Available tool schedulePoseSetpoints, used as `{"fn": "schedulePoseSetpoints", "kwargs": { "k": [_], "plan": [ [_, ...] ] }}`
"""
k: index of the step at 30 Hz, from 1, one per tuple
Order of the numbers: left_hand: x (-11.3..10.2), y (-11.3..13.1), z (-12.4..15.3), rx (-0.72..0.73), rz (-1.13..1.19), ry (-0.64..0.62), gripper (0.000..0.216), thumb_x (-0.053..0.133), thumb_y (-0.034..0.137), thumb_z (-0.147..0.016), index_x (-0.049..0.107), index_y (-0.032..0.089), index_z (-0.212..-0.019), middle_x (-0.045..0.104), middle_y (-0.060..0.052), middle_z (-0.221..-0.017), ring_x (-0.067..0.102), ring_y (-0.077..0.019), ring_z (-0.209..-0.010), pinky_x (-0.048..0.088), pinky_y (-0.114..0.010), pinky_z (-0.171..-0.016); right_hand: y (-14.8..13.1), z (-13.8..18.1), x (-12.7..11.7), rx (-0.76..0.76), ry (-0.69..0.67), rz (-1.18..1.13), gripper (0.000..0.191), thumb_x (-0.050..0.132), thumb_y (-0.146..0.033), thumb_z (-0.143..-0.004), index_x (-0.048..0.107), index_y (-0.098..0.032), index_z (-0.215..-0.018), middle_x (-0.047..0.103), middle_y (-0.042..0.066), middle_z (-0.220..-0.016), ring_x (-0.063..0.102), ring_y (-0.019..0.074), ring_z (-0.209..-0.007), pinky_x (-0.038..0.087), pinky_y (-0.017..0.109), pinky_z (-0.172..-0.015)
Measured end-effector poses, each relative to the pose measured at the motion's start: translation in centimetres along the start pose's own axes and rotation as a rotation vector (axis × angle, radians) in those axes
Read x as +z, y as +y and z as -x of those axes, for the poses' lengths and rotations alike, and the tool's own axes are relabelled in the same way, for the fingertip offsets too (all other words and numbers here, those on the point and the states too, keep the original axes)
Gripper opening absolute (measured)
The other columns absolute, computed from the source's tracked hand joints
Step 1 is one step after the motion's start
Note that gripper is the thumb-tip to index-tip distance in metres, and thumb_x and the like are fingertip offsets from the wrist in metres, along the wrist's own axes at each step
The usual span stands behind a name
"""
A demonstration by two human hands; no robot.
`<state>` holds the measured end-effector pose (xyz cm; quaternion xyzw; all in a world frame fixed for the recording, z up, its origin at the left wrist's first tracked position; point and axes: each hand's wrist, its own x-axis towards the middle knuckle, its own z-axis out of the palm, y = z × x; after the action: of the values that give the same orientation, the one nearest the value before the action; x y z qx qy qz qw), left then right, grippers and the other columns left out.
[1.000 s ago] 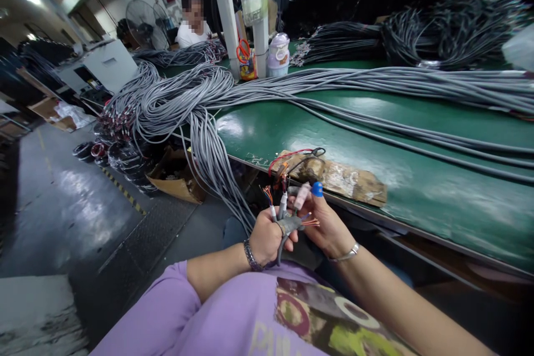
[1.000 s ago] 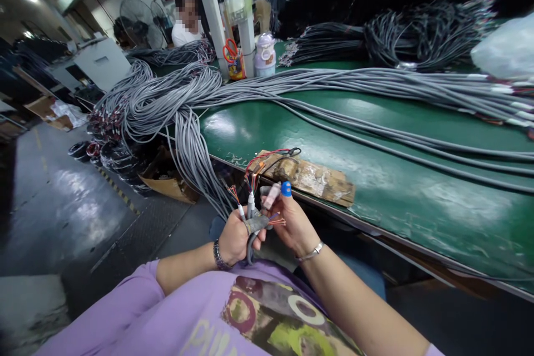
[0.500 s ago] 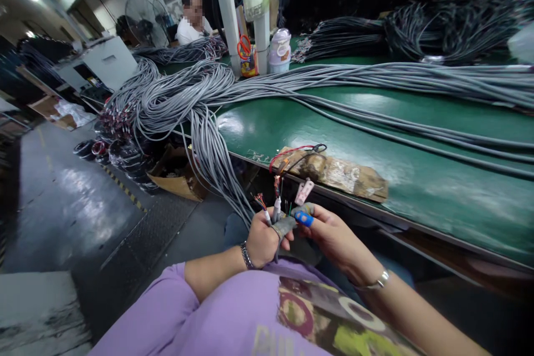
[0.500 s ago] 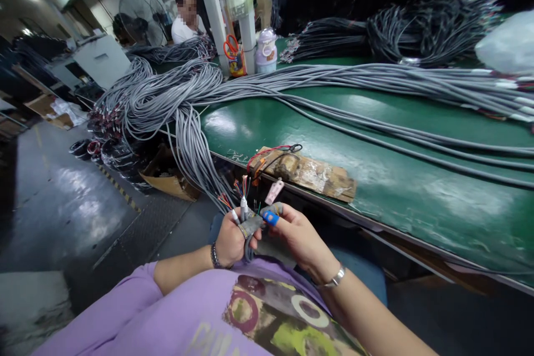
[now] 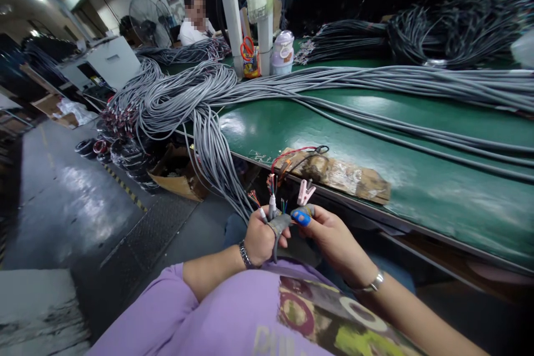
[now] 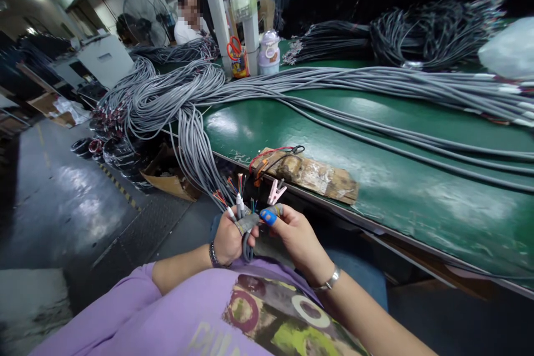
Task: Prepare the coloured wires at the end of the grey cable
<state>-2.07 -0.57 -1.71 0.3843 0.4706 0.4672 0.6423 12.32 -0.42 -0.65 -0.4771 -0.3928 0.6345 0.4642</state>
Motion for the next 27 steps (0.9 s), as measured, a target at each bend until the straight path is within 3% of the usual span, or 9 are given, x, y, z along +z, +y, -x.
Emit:
{"fn": "schedulePoseSetpoints", "kwargs": {
  "k": [5,9,13,17,19,23,27],
  "plan": [
    [0.5,0.8,-0.2,-0.055,0.124,0.03,0.04,0.077,0.046,-0.061,0.051,0.016,-0.066,0.056,0.004,-0.046,0.045,-0.0074,-0.03,0.029,-0.017,-0.029,0.5,-0.7,-1.1,0.049,-0.073,-0.196,0.035,0.075,-0.054,-0.066,0.065,-0.02,-0.07,0.056,0.0,-0.061,0.048,0.0134,-0.057,0.044,0.029,-0.059],
    [1.3,1.6,-0.1,-0.097,0.136,0.008,0.041,0.078,0.046,-0.058,0.05,0.017,-0.065,0.056,0.003,-0.045,0.044,-0.0075,-0.028,0.029,-0.018,-0.028,0.4,-2.3,-1.8,0.132,-0.05,-0.339,0.044,0.068,-0.064,-0.068,0.064,-0.021,-0.07,0.061,0.002,-0.067,0.053,0.0154,-0.059,0.047,0.031,-0.06],
    [2.2,1.8,0.0,-0.113,0.092,-0.04,0.041,0.077,0.047,-0.058,0.051,0.016,-0.064,0.056,0.003,-0.045,0.043,-0.0069,-0.028,0.028,-0.017,-0.028,0.3,-3.4,-1.5,0.042,-0.059,-0.268,0.049,0.065,-0.069,-0.068,0.064,-0.02,-0.069,0.057,0.001,-0.062,0.05,0.0149,-0.054,0.044,0.029,-0.053],
    [2.6,1.5,-0.2,-0.1,0.082,-0.047,0.041,0.076,0.047,-0.06,0.053,0.015,-0.064,0.055,0.003,-0.045,0.043,-0.0064,-0.028,0.029,-0.017,-0.029,0.4,-3.6,-0.9,-0.145,0.106,-0.121,0.052,0.059,-0.073,-0.071,0.062,-0.021,-0.064,0.055,0.001,-0.059,0.047,0.0145,-0.054,0.04,0.027,-0.049],
    [2.6,1.2,-0.4,-0.09,0.082,-0.046,0.039,0.076,0.046,-0.06,0.052,0.015,-0.063,0.055,0.003,-0.045,0.043,-0.0064,-0.028,0.029,-0.017,-0.029,0.3,-3.6,-0.6,-0.174,0.122,-0.141,0.053,0.057,-0.074,-0.071,0.062,-0.021,-0.063,0.055,0.001,-0.059,0.047,0.0144,-0.054,0.039,0.027,-0.049],
    [2.5,0.9,-0.6,-0.08,0.075,-0.054,0.037,0.075,0.045,-0.062,0.054,0.015,-0.064,0.056,0.003,-0.045,0.044,-0.0066,-0.029,0.03,-0.016,-0.029,0.0,-4.1,-0.3,0.016,-0.08,-0.394,0.055,0.058,-0.075,-0.068,0.064,-0.02,-0.068,0.06,0.003,-0.06,0.053,0.0164,-0.052,0.042,0.029,-0.048],
    [2.5,0.7,-0.7,-0.087,0.063,-0.053,0.036,0.075,0.044,-0.063,0.053,0.015,-0.063,0.056,0.003,-0.045,0.044,-0.0063,-0.029,0.03,-0.016,-0.029,0.0,-4.6,-0.2,0.071,-0.093,-0.54,0.048,0.068,-0.067,-0.067,0.064,-0.02,-0.069,0.063,0.002,-0.062,0.056,0.0163,-0.054,0.045,0.029,-0.05]
  ]
}}
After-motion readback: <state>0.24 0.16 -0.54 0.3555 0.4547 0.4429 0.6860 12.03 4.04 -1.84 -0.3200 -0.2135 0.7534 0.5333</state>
